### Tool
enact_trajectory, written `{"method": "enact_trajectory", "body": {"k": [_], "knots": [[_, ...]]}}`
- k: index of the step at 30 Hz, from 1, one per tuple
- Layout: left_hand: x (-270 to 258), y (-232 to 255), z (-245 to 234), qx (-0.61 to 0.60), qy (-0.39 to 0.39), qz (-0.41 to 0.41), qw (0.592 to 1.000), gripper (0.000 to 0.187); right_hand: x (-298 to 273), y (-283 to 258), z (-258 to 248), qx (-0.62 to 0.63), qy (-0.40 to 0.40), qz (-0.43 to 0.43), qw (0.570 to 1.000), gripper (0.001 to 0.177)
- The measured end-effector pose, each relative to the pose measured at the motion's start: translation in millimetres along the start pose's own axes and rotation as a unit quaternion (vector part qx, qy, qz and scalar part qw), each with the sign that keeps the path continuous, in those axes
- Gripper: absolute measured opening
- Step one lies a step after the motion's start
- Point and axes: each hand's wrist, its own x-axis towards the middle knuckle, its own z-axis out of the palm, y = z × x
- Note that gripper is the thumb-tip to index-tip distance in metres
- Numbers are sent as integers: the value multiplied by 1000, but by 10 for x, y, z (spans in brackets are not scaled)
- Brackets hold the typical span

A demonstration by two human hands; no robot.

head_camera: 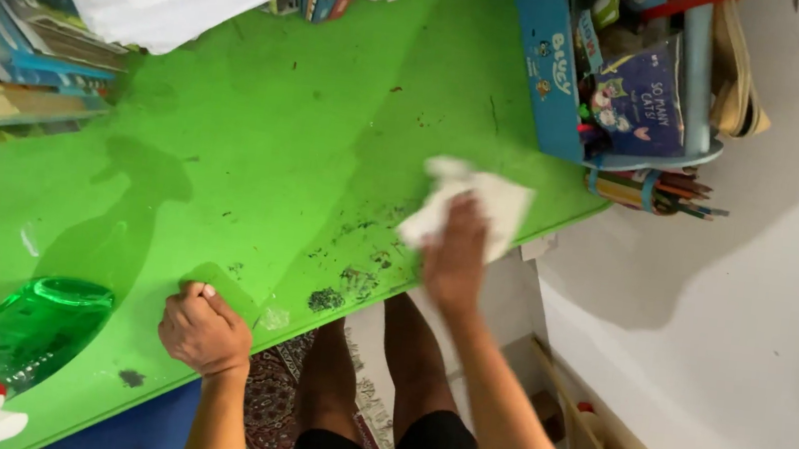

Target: Cleaning a green desk by spraying it with cleaner, wiping it with a paper towel, and organizing drawings and books.

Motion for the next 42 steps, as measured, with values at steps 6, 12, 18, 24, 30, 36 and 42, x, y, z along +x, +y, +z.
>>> {"method": "enact_trajectory", "body": {"k": [6, 12, 18, 24, 30, 36, 42], "knots": [[-108, -119, 163, -32, -14, -30, 999, 11, 499, 725, 39, -80, 117, 205, 968, 66], [-5, -21, 18, -37, -3, -21, 999, 11, 345, -188, 464, -60, 100, 171, 978, 64], [-56, -52, 64, -41, -9, -24, 999, 11, -143, -1444, 782, 27, -55, -67, 996, 59], [41, 60, -70, -28, -4, -12, 1000, 10, -59, -1688, 83, 322, -147, -31, 935, 58], [-87, -51, 72, -33, -20, -29, 999, 15, -219, -689, -837, 323, 77, 352, 875, 52], [-87, -73, 108, -25, -23, -40, 999, 12, -162, 98, -1112, 410, 297, 208, 837, 44], [-39, -40, 64, -30, -12, -34, 999, 10, -189, 389, 86, 271, 141, 408, 860, 58]]}}
